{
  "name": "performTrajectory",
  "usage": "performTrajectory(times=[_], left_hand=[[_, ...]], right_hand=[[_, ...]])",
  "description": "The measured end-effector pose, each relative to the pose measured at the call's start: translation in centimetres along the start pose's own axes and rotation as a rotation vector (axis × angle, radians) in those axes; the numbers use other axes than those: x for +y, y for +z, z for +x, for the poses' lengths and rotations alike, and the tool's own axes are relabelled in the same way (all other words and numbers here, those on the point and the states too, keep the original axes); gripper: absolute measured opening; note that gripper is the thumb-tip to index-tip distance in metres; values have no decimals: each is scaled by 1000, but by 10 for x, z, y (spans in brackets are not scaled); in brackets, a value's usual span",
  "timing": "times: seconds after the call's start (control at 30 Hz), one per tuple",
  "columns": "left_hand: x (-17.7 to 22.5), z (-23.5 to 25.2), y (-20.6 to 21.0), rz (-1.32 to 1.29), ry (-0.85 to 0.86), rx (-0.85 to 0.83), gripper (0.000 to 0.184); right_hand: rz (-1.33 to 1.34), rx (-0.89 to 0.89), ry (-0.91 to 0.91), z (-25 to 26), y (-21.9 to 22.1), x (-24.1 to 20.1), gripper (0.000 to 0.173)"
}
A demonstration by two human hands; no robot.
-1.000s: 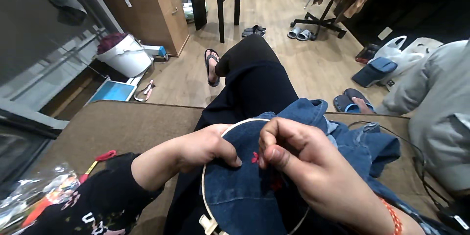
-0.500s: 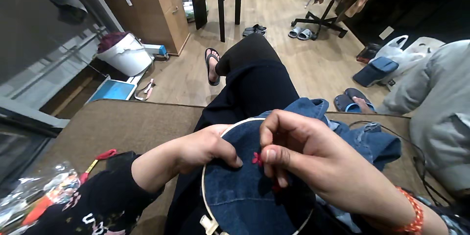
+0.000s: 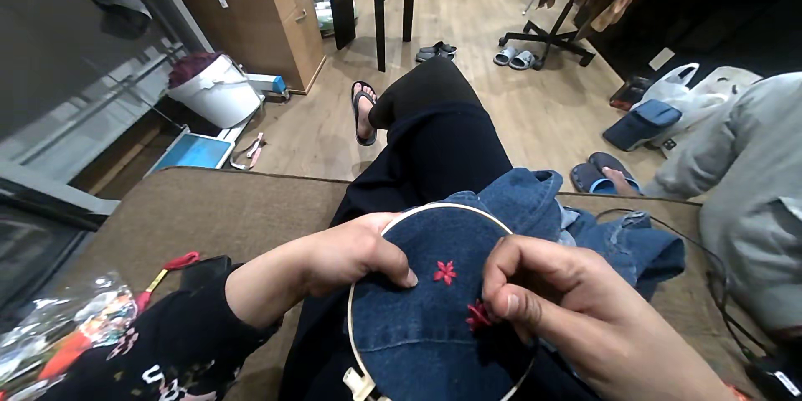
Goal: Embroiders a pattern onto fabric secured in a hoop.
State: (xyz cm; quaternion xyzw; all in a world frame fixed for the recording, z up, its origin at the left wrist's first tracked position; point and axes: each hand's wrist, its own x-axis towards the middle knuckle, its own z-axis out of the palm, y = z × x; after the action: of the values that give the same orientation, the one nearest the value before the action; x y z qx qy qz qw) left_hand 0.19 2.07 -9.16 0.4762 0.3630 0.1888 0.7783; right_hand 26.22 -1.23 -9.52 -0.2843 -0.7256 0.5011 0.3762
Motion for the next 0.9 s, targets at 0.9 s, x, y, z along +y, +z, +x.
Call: performTrajectory(times=[0.9], left_hand=[[-2, -5, 3, 86, 50, -41, 39]], right_hand=[[235, 46, 56, -3, -15, -38, 14]])
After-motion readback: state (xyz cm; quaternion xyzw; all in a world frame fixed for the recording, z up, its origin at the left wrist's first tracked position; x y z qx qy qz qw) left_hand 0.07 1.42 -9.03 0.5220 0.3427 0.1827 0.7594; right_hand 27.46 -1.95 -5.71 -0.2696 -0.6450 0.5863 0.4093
